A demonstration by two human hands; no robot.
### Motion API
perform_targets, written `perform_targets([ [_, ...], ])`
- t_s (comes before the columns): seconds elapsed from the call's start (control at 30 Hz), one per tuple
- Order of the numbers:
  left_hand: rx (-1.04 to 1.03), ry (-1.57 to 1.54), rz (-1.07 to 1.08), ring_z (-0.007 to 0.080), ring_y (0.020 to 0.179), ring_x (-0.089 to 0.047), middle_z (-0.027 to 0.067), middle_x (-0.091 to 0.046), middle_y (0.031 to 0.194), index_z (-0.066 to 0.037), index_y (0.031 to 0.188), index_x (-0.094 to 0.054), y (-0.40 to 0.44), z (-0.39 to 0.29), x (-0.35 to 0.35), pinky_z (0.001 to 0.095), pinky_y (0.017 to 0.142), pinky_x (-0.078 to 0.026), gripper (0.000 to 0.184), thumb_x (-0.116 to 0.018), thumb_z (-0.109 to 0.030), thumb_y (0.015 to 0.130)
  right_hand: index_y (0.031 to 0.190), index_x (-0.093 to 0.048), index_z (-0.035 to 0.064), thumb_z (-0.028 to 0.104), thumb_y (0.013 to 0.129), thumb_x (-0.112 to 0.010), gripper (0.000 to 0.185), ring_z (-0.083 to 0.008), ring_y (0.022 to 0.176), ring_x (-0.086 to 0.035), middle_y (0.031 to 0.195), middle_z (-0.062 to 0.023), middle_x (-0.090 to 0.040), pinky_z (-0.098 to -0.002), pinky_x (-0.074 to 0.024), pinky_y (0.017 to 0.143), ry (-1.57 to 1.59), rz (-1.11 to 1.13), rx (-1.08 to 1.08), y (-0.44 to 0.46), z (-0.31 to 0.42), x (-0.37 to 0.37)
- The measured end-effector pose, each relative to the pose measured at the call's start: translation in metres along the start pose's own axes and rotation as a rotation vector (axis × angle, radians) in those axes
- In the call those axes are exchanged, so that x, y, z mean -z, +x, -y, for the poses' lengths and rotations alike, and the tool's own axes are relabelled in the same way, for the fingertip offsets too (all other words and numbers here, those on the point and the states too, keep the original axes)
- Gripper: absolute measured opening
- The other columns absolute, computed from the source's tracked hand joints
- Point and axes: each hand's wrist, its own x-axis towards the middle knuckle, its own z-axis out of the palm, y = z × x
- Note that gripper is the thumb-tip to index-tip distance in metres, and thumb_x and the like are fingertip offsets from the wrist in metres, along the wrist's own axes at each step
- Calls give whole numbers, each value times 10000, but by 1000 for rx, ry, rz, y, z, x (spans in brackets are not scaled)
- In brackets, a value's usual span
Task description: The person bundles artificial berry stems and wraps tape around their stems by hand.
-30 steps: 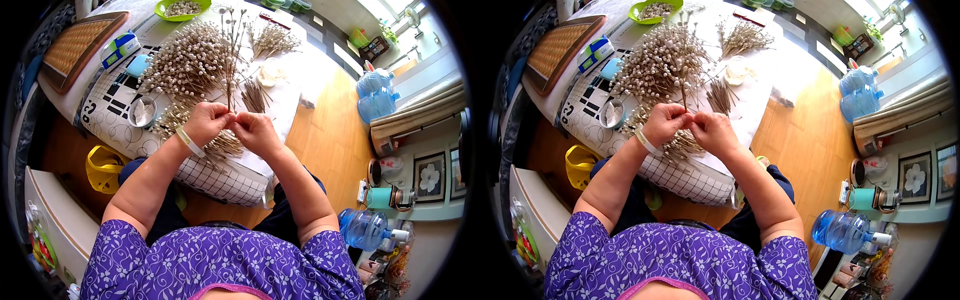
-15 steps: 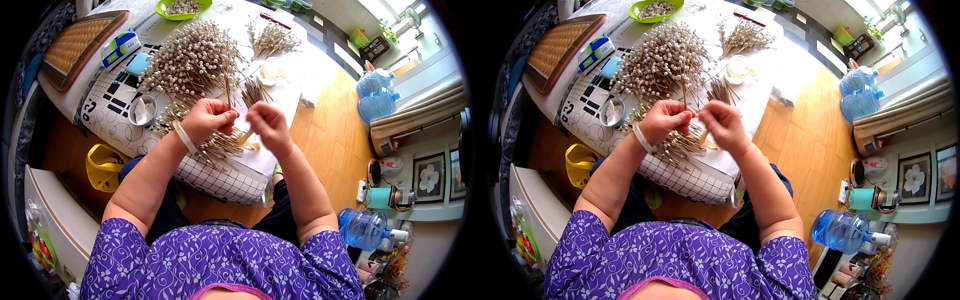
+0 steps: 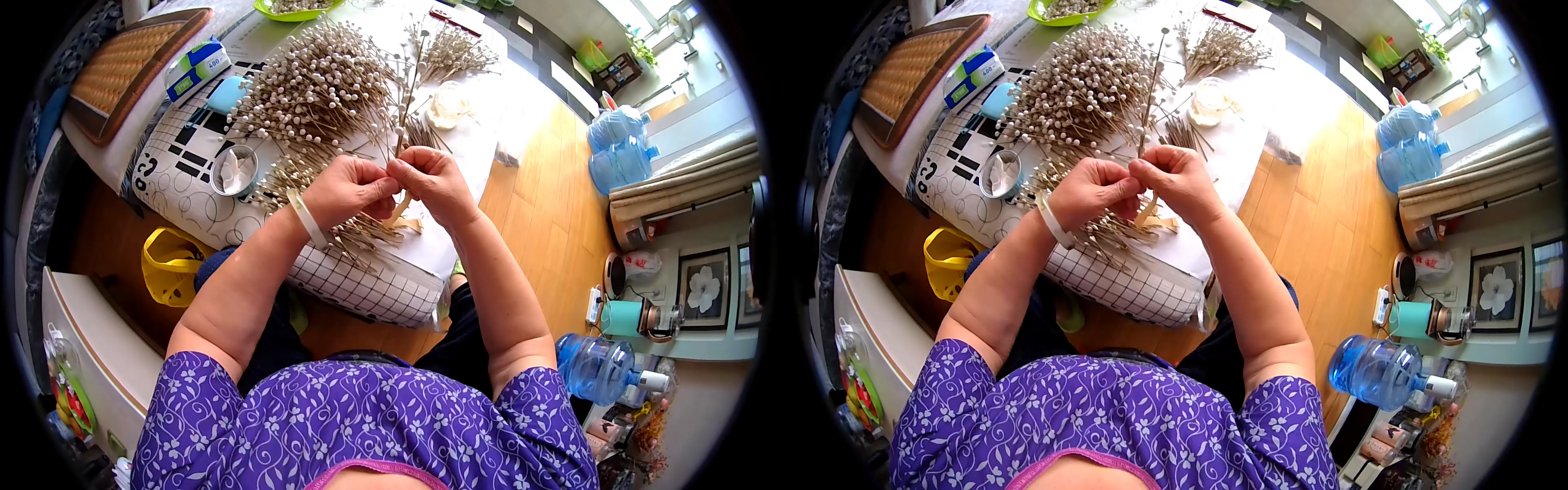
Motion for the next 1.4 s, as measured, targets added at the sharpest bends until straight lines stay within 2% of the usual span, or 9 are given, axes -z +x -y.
perform_targets([
  [0.3,-61,-39,-88,93,588,-571,46,-604,695,14,844,-614,0,-4,2,229,565,-498,179,-585,-162,835,858,-619,-4,160,805,-613,173,-50,632,-499,711,0,-590,-189,-407,553,-44,-108,-26,-1,3,-5],
  [0.47,-100,-89,-192,104,627,-598,65,-618,730,26,857,-614,3,-1,8,226,592,-512,193,-592,-164,829,923,-592,-42,125,800,-627,210,-68,707,-545,789,-34,-611,-199,-450,642,-15,4,15,-12,-2,-11],
  [0.8,-110,-65,-178,111,633,-606,70,-621,741,22,847,-601,2,-2,14,225,588,-516,187,-559,-159,849,874,-621,-36,148,802,-633,198,-40,675,-519,751,-11,-606,-176,-426,598,-31,81,-68,-2,-8,-2],
  [0.97,-79,-71,-194,135,638,-615,95,-614,728,48,808,-580,1,-7,11,232,592,-520,193,-548,-138,850,865,-623,-9,124,809,-622,144,-16,613,-477,698,18,-577,-162,-382,534,-145,53,35,0,-12,-3],
  [1.13,-56,-102,-199,132,631,-605,101,-614,731,55,807,-570,3,-6,9,231,588,-515,187,-539,-123,853,805,-627,-25,106,782,-636,133,-27,616,-495,681,10,-589,-182,-405,532,-188,-1,-10,-3,-15,9],
  [1.2,-41,-86,-214,130,624,-613,83,-619,729,24,846,-572,2,-7,10,247,595,-527,170,-548,-144,852,794,-629,-24,100,778,-637,125,-34,611,-502,678,7,-594,-183,-410,537,-273,-170,93,1,-21,36],
  [1.27,-43,-112,-192,139,628,-619,85,-620,726,23,846,-572,2,-7,14,255,598,-532,165,-541,-139,855,793,-641,-18,99,778,-628,118,-62,596,-532,687,-30,-624,-199,-426,533,-448,-513,228,9,-13,73],
  [1.33,-48,-95,-196,141,631,-621,85,-622,726,21,853,-572,0,-9,13,257,601,-533,162,-538,-138,858,807,-647,10,159,788,-611,154,-101,585,-563,683,-63,-633,-231,-451,554,-717,-719,162,26,-18,123],
  [1.4,-22,-113,-188,139,632,-621,81,-622,727,19,865,-572,2,-10,11,260,603,-534,166,-537,-143,858,912,-638,95,308,785,-593,252,-224,733,-612,800,-85,-646,-325,-471,697,-1102,-767,-65,35,-4,134],
])
